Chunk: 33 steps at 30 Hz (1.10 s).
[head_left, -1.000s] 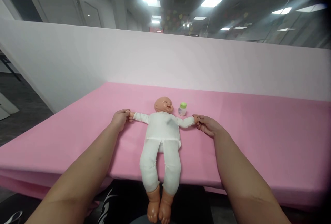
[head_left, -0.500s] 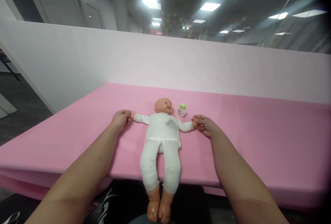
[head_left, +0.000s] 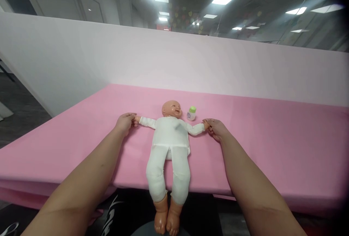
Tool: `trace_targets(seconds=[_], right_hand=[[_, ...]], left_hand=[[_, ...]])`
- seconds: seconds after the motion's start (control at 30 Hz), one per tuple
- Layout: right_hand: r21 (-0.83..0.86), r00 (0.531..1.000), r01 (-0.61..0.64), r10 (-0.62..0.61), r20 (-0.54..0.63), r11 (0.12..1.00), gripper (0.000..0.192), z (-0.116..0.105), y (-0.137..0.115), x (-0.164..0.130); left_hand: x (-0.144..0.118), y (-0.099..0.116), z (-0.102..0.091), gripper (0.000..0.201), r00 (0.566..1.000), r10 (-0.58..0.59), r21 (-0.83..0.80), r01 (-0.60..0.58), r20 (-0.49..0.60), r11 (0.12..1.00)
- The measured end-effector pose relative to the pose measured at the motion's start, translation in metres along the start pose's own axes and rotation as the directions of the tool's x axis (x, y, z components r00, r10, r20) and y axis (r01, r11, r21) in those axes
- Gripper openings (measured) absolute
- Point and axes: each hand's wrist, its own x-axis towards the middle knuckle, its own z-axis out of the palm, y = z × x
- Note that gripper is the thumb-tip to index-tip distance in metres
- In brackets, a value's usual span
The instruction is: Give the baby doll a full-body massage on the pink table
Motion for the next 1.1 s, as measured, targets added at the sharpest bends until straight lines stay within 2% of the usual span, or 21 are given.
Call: trace_targets(seconds=[0.17,0.33,0.47,0.6,0.8,0.93,1.1], right_hand=[[0.078,1.000,-0.019,0.019,0.002,0.997,0.030,-0.006,-0.001,0.003],[0.244,0.997,-0.034,0.016,0.075,0.969,0.042,-0.014,-0.002,0.002],[0.301,0.993,-0.049,0.014,0.119,0.952,0.042,-0.016,-0.002,-0.001],[0.285,0.992,-0.047,0.011,0.128,0.957,0.040,-0.015,-0.003,-0.002],[0.177,0.991,-0.007,-0.016,0.129,0.984,0.031,-0.008,-0.004,-0.005],[0.155,0.996,0.008,-0.021,0.084,0.988,0.033,-0.003,-0.005,-0.007],[0.128,0.999,0.011,-0.015,0.028,0.992,0.027,0.000,-0.003,-0.004]], left_hand=[[0.005,-0.001,-0.001,0.030,1.000,-0.013,-0.010,0.013,0.014,1.000],[0.006,-0.002,-0.002,0.031,1.000,0.001,-0.026,0.000,0.015,1.000],[0.001,-0.001,-0.001,0.036,0.999,0.029,-0.041,-0.028,0.039,0.999],[-0.004,0.000,0.001,0.033,0.997,0.061,-0.053,-0.059,0.043,0.997],[-0.008,-0.001,0.003,0.025,0.993,0.106,-0.036,-0.104,0.049,0.994],[-0.008,0.000,0.003,0.023,0.996,0.091,0.008,-0.091,0.015,0.996],[-0.006,-0.002,0.004,0.011,0.997,0.066,0.038,-0.065,-0.030,0.997]])
